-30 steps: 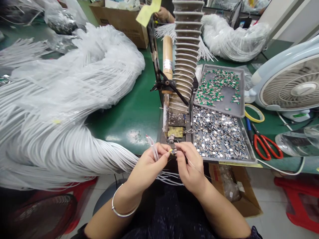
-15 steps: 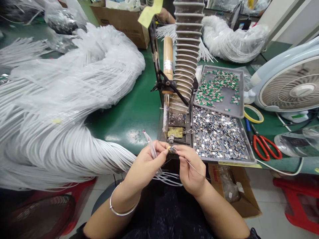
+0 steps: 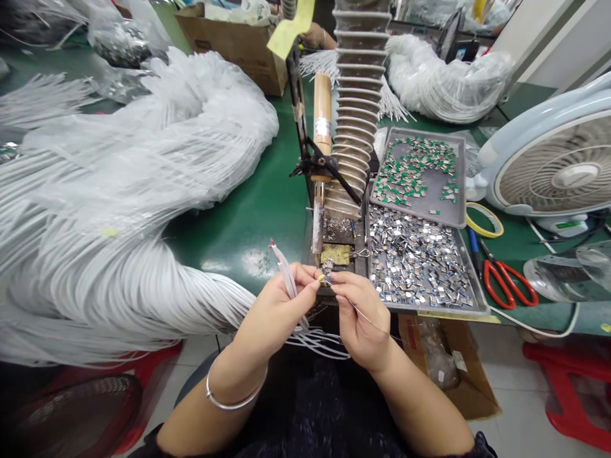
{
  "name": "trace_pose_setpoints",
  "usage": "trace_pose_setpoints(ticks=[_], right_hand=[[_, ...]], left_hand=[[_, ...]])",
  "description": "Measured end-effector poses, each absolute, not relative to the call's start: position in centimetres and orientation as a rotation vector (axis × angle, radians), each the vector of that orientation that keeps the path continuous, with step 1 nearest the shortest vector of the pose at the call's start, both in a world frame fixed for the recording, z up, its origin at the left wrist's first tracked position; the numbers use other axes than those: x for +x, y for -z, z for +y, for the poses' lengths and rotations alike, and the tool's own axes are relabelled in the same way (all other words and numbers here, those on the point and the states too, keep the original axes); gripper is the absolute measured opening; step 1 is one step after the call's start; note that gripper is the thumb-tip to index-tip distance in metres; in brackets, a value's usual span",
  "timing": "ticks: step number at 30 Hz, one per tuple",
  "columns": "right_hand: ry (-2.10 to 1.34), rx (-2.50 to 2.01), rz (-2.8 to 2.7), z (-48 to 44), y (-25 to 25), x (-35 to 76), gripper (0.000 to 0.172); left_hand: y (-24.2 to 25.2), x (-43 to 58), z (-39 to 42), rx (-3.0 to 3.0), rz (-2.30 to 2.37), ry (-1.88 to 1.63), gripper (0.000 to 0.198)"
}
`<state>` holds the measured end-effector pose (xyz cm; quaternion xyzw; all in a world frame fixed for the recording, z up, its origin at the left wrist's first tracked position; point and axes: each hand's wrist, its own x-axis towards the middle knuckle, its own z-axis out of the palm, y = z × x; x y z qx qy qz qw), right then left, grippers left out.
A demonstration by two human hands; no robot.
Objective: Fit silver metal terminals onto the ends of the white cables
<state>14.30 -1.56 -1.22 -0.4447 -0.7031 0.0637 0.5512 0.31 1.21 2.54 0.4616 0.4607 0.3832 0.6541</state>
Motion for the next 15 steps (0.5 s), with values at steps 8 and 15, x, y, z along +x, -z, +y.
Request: trace_pose_setpoints(ticks=[8, 15], right_hand=[[-0.103, -1.049, -1.667, -1.1, 0.92, 14.01, 0.024], [-0.103, -1.018, -1.686, -0.72, 0.75, 13.85, 0.027]], left_hand=[[-2.75, 0.12, 1.45, 1.057, 1.06, -0.888, 0.012], [-2.86, 0.0, 1.67, 1.079, 1.076, -0.908, 0.013]])
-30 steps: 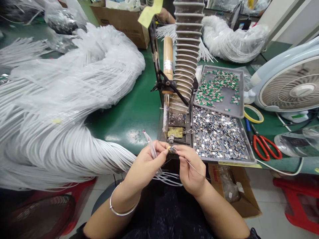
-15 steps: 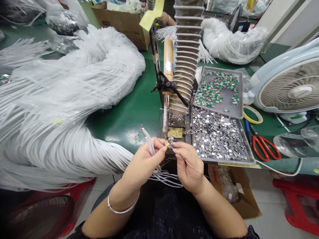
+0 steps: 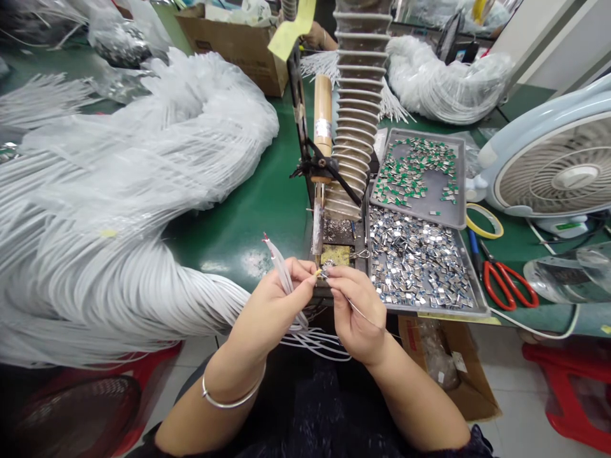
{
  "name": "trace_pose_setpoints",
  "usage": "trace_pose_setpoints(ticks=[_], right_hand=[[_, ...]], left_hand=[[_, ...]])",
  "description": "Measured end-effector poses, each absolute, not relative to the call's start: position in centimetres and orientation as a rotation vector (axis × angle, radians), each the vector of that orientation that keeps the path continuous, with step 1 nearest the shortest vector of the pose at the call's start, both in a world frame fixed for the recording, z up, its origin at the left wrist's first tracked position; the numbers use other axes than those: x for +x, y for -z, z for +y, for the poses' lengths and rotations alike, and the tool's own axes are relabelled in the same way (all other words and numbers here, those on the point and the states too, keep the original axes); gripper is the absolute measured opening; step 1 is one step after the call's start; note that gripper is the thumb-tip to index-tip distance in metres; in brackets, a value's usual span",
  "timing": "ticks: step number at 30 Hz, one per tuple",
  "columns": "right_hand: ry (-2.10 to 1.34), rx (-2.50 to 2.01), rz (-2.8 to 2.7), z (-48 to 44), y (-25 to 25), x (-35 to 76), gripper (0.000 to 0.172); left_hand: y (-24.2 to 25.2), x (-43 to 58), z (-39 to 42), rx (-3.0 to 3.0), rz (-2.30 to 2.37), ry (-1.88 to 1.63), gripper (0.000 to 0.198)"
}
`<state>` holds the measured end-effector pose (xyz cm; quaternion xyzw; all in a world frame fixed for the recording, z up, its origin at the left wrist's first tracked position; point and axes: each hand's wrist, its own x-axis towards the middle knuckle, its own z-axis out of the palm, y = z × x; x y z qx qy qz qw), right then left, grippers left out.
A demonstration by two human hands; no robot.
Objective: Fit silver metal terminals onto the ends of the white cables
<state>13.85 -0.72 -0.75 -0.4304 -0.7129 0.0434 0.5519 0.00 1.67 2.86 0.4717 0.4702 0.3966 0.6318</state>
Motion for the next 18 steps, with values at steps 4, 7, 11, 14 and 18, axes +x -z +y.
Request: trace_pose_setpoints(ticks=[4, 7, 11, 14, 18], right_hand=[[-0.089, -1.018, -1.689, -0.54, 0.52, 13.71, 0.027], [-0.071, -1.018, -1.691, -0.42, 0.3, 13.63, 0.026], [-0.065, -1.028, -1.688, -0.34, 0.28, 13.71, 0.026], [-0.077, -1.03, -1.682, -0.34, 0.38, 13.76, 0.026], [-0.077, -1.02, -1.689, -0.36, 0.34, 13.63, 0.026]], left_hand=[[-2.94, 0.06, 1.81, 1.089, 1.078, -0.912, 0.012], [-3.05, 0.04, 1.89, 1.096, 1.088, -0.906, 0.012], [-3.29, -0.1, 1.85, 1.102, 1.094, -0.91, 0.013], [-3.5, -0.21, 1.73, 1.111, 1.088, -0.921, 0.013], [-3.69, -0.28, 1.67, 1.115, 1.09, -0.93, 0.012]])
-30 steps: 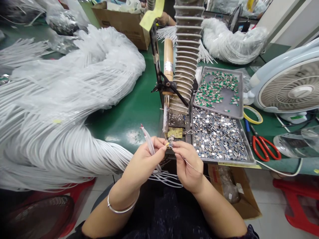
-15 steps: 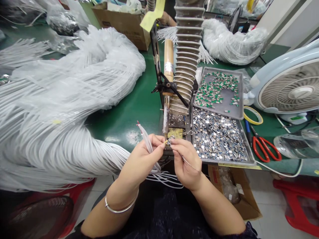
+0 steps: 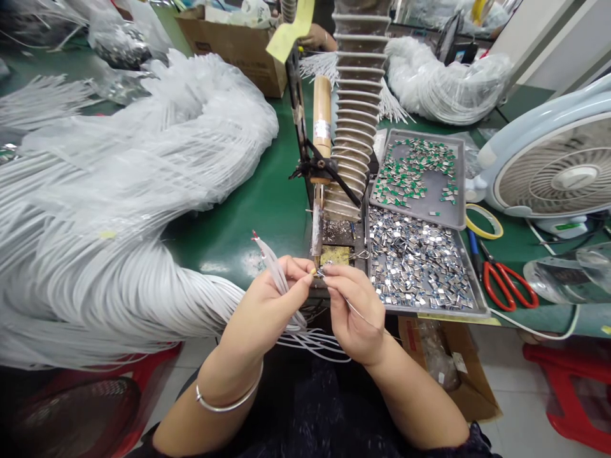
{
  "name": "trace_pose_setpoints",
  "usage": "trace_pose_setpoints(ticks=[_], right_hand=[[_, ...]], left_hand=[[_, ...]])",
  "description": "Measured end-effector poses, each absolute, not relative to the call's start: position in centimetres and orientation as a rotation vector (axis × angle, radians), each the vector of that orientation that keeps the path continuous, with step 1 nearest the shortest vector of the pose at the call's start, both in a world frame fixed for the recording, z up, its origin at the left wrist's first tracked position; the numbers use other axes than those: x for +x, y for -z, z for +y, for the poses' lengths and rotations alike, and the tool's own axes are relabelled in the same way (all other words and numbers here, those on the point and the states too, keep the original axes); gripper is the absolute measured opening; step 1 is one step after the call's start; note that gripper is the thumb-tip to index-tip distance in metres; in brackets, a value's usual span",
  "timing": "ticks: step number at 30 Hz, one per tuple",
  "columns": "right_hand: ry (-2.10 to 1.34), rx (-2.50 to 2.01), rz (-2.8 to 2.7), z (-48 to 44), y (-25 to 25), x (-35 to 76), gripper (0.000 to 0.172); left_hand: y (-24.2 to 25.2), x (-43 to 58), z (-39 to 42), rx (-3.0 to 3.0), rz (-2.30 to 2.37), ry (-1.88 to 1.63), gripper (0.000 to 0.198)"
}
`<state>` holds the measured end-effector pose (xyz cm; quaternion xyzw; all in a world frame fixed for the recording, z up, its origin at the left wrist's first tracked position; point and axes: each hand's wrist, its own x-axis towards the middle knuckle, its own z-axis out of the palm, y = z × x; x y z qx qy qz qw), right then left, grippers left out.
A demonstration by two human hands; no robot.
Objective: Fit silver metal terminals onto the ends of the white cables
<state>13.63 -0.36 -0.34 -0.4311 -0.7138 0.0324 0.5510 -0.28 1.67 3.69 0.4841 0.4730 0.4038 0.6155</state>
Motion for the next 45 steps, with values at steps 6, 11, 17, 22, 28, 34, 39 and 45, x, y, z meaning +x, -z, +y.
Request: trace_pose_setpoints(ticks=[6, 11, 17, 22, 28, 34, 39, 45], right_hand=[[-0.062, -1.014, -1.704, -0.3, 0.1, 13.5, 0.027], [-0.078, -1.012, -1.707, -0.3, 0.1, 13.6, 0.027], [-0.089, -1.005, -1.724, -0.5, 0.2, 13.6, 0.026], [-0.085, -1.01, -1.675, -0.7, 0.7, 13.7, 0.029], [-0.126, -0.996, -1.591, -0.6, 1.3, 13.6, 0.028], [-0.121, -0.992, -1.623, -0.5, 0.8, 13.6, 0.025], [-0.108, -0.993, -1.625, -0.5, 0.4, 13.5, 0.022], [-0.114, -1.007, -1.631, -0.8, 0.4, 13.5, 0.02]], left_hand=[[-3.8, -0.2, 1.9, 1.115, 1.094, -0.933, 0.013], [-3.9, -0.3, 1.8, 1.109, 1.088, -0.927, 0.014], [-3.4, -0.4, 1.6, 1.096, 1.062, -0.935, 0.013], [-3.0, -0.3, 1.6, 1.073, 1.073, -0.924, 0.013], [-3.2, -0.1, 1.7, 1.095, 1.089, -0.921, 0.013], [-3.4, -0.3, 1.8, 1.11, 1.079, -0.931, 0.013], [-3.7, -0.4, 1.8, 1.104, 1.078, -0.936, 0.013], [-3.5, -0.3, 1.7, 1.091, 1.058, -0.923, 0.015]])
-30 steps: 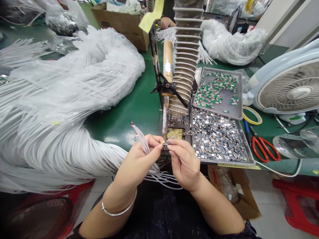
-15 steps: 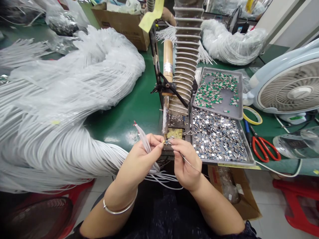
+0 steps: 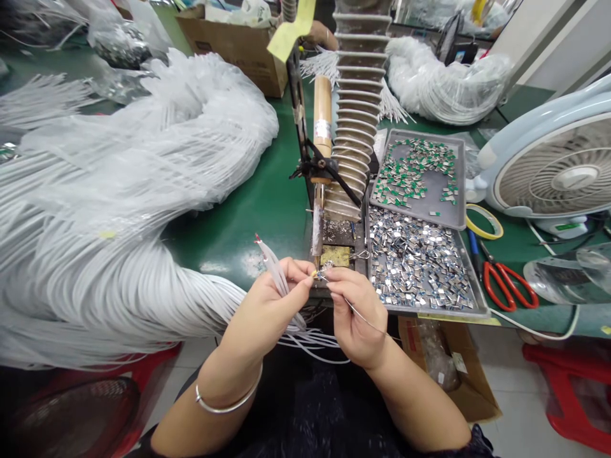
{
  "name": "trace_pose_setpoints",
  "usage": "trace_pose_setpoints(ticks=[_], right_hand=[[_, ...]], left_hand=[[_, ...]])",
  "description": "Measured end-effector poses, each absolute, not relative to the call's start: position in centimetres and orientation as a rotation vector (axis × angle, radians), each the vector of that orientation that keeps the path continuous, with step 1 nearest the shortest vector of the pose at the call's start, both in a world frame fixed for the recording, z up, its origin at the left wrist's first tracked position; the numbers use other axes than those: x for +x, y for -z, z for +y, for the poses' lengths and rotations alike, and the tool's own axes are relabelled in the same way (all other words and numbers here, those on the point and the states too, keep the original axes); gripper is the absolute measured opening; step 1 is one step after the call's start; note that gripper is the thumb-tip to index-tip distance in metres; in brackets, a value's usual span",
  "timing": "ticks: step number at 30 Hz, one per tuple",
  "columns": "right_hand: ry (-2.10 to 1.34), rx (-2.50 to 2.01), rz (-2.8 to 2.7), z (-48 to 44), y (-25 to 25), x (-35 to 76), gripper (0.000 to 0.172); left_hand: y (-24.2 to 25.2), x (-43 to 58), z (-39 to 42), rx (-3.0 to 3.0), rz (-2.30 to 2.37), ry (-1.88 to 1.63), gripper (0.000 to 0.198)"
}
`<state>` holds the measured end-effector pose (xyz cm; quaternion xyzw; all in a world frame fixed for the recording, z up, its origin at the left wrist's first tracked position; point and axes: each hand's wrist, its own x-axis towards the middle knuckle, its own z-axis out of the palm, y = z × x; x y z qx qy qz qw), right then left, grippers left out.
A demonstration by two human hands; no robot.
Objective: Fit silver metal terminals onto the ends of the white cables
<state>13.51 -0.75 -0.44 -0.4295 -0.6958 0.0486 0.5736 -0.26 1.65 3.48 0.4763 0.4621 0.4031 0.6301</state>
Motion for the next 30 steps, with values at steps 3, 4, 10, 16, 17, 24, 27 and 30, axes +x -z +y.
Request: trace_pose_setpoints(ticks=[3, 4, 10, 16, 17, 24, 27, 30], right_hand=[[-0.123, -1.008, -1.64, -0.8, 0.5, 13.5, 0.022], [-0.126, -1.008, -1.646, -0.8, 0.6, 13.6, 0.022], [-0.141, -1.041, -1.642, -1.0, 0.9, 13.9, 0.025], [-0.191, -1.034, -1.64, -0.9, 1.0, 14.1, 0.026], [-0.198, -1.035, -1.639, -0.9, 1.1, 14.1, 0.025], [-0.255, -1.04, -1.62, -0.9, 1.4, 14.1, 0.027], [-0.263, -1.042, -1.609, -0.9, 1.4, 14.1, 0.027], [-0.252, -1.045, -1.601, -1.1, 1.4, 14.0, 0.027]], left_hand=[[-3.2, -0.2, 1.6, 1.072, 1.059, -0.92, 0.014], [-3.1, -0.2, 1.6, 1.065, 1.06, -0.917, 0.013], [-2.6, -0.3, 1.5, 1.033, 1.044, -0.907, 0.013], [-2.5, -0.2, 1.7, 0.995, 1.064, -0.924, 0.014], [-2.5, -0.2, 1.7, 0.99, 1.063, -0.921, 0.014], [-2.0, -0.3, 1.7, 0.986, 1.039, -0.866, 0.016], [-1.8, -0.3, 1.7, 0.992, 1.034, -0.867, 0.015], [-1.8, -0.2, 1.8, 1.004, 1.04, -0.867, 0.014]])
